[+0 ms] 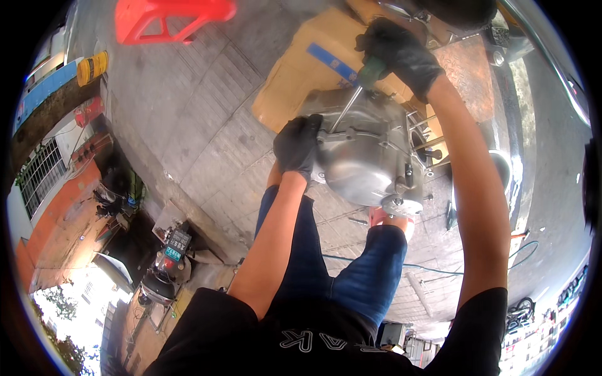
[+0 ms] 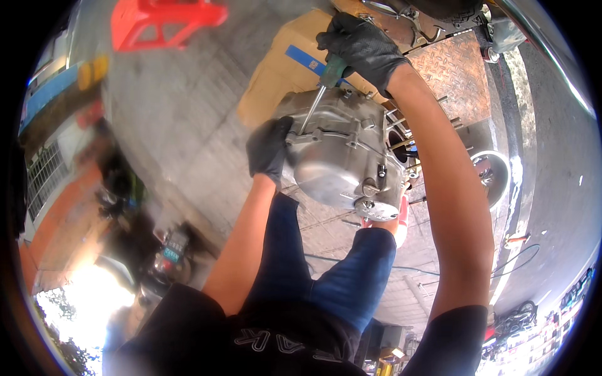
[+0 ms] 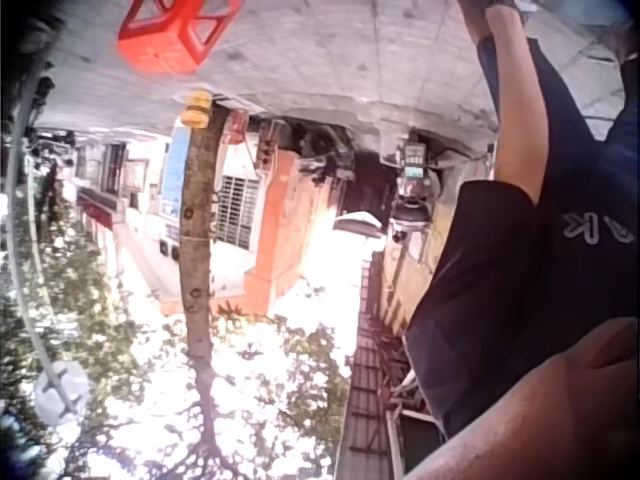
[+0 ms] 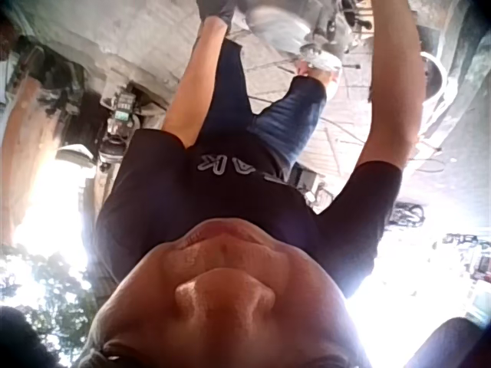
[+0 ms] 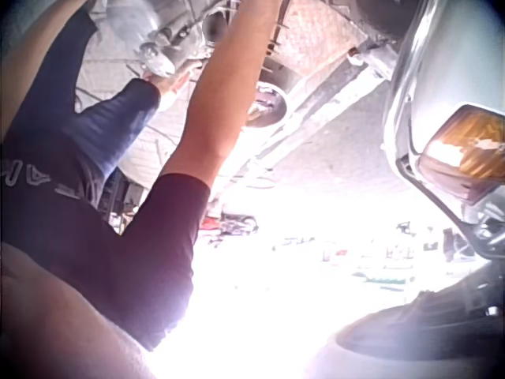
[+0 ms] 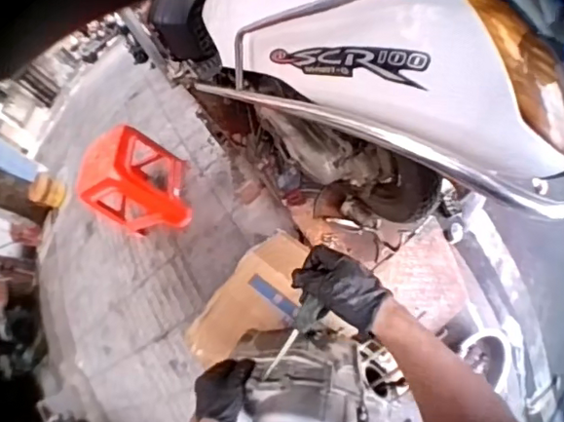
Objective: The person uses a screwdriver to pry off a metal cover from an engine component and then uses a power drill to unscrew bolts from the internal clutch assembly.
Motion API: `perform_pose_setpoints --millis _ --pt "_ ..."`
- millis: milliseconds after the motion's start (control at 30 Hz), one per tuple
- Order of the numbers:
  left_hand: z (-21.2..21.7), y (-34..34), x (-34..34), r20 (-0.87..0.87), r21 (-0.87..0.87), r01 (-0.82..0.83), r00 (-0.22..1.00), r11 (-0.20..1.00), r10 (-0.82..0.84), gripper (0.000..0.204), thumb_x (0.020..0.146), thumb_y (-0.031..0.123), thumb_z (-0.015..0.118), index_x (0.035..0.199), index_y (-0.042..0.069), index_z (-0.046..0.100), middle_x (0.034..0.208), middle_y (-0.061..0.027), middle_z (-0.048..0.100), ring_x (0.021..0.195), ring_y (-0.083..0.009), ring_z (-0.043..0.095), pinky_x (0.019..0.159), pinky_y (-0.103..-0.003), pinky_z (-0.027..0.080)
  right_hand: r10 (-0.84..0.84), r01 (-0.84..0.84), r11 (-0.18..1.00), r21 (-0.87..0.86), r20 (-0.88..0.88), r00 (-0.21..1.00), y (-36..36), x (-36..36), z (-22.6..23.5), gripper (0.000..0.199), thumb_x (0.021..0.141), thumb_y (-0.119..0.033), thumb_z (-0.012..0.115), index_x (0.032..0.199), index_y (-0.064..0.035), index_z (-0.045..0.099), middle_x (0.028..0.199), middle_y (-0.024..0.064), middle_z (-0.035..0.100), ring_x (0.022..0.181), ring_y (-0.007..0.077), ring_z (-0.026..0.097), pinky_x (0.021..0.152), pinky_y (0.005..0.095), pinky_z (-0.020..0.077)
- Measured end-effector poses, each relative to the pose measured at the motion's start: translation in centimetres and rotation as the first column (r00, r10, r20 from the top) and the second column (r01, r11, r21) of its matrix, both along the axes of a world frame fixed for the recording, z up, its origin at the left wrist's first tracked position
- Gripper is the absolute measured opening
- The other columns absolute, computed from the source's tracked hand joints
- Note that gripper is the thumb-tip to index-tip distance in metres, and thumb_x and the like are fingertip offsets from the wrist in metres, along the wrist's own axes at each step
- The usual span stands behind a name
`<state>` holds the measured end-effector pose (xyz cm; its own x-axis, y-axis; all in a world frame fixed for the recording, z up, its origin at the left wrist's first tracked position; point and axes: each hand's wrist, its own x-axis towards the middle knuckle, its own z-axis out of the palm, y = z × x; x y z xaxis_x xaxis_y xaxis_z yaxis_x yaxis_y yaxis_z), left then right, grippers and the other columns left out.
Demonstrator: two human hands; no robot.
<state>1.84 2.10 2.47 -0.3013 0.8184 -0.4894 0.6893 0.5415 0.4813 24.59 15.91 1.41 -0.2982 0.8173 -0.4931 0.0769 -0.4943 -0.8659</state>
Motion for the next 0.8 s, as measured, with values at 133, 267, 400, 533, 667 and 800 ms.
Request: perform_pose_setpoints --millis 133,267,400,533,667,800 --pt "-0.1 -2.6 0.0 0.068 0.053 -0.087 0.994 0.995 0.084 0.041 0.092 0.043 0.055 0.089 0.004 0.065 0.084 -0.0158 0.066 0.08 -0.0322 0.064 0.071 -0.039 0.048 0.005 -0.005 1.0 -0.027 0.006 1.0 -0.1 -0.2 0.1 0.025 0.086 -0.028 0.064 0.092 -0.0041 0.062 0.08 0.0064 0.064 0.071 0.0147 0.064 0.06 0.0278 0.0535" --pt "0.4 -3.2 -0.7 0.014 0.137 0.061 0.998 0.989 -0.063 0.041 0.094 0.043 0.053 0.089 0.004 0.064 0.082 -0.0169 0.065 0.079 -0.0364 0.063 0.069 -0.042 0.048 0.063 -0.103 0.98 0.171 0.224 0.973 0.0 -0.8 0.2 0.02 0.09 -0.025 0.06 0.093 -0.0053 0.061 0.079 0.0097 0.062 0.071 0.0214 0.064 0.058 0.0319 0.0504" --pt "-0.5 -0.4 -1.4 0.044 -0.067 0.16 0.986 0.985 -0.158 0.033 0.091 0.034 0.059 0.101 0.004 0.068 0.085 -0.0165 0.068 0.076 -0.0296 0.065 0.069 -0.036 0.048 -0.164 -0.635 0.442 0.634 0.753 0.637 0.1 -0.2 -3.2 0.022 0.08 -0.029 0.061 0.09 -0.0091 0.062 0.092 0.0135 0.05 0.081 0.0283 0.059 0.065 0.0424 0.0491" --pt "-0.3 0.9 -1.7 0.296 -0.242 0.042 0.955 0.969 0.032 0.037 0.086 0.033 0.067 0.1 0.0 0.07 0.081 -0.0049 0.067 0.067 -0.0098 0.056 0.063 -0.026 0.045 -0.306 0.268 0.85 0.455 0.012 0.952 -0.6 3.1 4.2 0.022 0.091 -0.023 0.058 0.104 -0.0049 0.059 0.08 0.0098 0.059 0.068 0.0214 0.062 0.06 0.034 0.0506" --pt "1.2 2.0 -0.9 0.249 -0.286 0.046 0.968 0.957 0.028 0.033 0.085 0.028 0.067 0.099 -0.001 0.07 0.079 -0.0034 0.066 0.064 -0.0093 0.054 0.057 -0.025 0.044 -0.597 0.654 0.722 0.224 -0.275 0.754 -7.6 10.0 8.0 0.018 0.093 -0.015 0.06 0.105 -0.0032 0.055 0.078 0.0064 0.06 0.059 0.0169 0.064 0.052 0.0286 0.0502" --pt "0.9 1.9 -0.4 0.197 -0.256 0.073 0.98 0.964 -0.022 0.033 0.087 0.028 0.065 0.101 -0.001 0.07 0.083 -0.0033 0.066 0.064 -0.0117 0.056 0.057 -0.025 0.046 -0.858 0.799 0.507 0.323 0.099 0.504 -21.8 15.9 6.9 0.019 0.093 -0.016 0.06 0.101 0.0004 0.062 0.084 0.0094 0.068 0.078 0.016 0.067 0.072 0.0273 0.0532"
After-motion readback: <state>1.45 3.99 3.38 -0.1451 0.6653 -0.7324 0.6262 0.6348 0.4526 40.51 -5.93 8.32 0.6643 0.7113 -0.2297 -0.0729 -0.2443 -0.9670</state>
